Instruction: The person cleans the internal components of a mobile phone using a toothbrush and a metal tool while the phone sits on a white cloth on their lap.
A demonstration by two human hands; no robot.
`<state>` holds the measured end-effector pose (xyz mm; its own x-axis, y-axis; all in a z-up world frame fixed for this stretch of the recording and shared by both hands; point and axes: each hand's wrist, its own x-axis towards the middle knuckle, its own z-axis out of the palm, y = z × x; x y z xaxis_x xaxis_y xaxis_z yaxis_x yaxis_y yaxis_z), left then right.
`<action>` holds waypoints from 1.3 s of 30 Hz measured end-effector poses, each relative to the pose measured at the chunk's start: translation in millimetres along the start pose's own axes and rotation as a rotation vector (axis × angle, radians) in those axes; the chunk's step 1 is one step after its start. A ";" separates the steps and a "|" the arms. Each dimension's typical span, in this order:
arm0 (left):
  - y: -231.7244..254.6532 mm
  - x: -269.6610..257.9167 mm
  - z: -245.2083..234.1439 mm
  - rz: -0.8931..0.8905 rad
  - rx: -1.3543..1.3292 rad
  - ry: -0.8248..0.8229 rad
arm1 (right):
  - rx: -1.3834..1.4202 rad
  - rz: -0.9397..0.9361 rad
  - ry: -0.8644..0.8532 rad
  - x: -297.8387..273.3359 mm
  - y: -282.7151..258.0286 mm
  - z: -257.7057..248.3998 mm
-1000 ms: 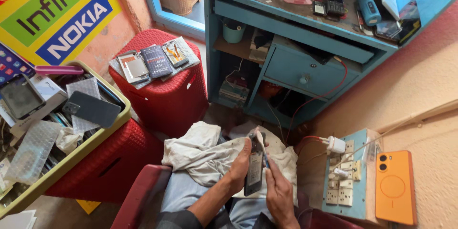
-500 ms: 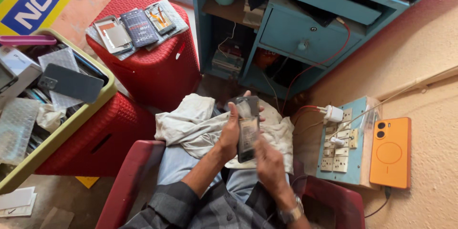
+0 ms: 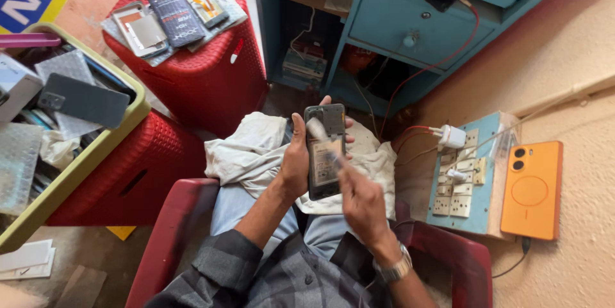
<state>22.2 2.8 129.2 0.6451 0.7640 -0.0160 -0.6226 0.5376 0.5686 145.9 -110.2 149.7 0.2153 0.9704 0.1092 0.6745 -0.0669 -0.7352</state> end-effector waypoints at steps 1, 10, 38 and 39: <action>-2.2 1.0 0.8 0.001 0.000 -0.007 | 0.026 0.005 0.010 2.5 -1.5 -1.1; 11.6 -6.1 -0.5 -0.022 0.038 0.011 | 0.079 -0.155 0.045 3.6 -4.7 -19.7; 34.0 -15.7 -5.2 -0.373 0.218 -0.087 | -0.369 -0.552 0.090 57.4 8.5 -68.2; 33.7 -14.0 -4.2 -0.372 0.224 -0.071 | -0.381 -0.580 0.080 55.8 8.6 -66.3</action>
<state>-9.7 11.7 145.1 0.8410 0.5023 -0.2010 -0.2359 0.6747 0.6994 210.6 -72.0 193.9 -0.2135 0.8551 0.4726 0.8939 0.3661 -0.2587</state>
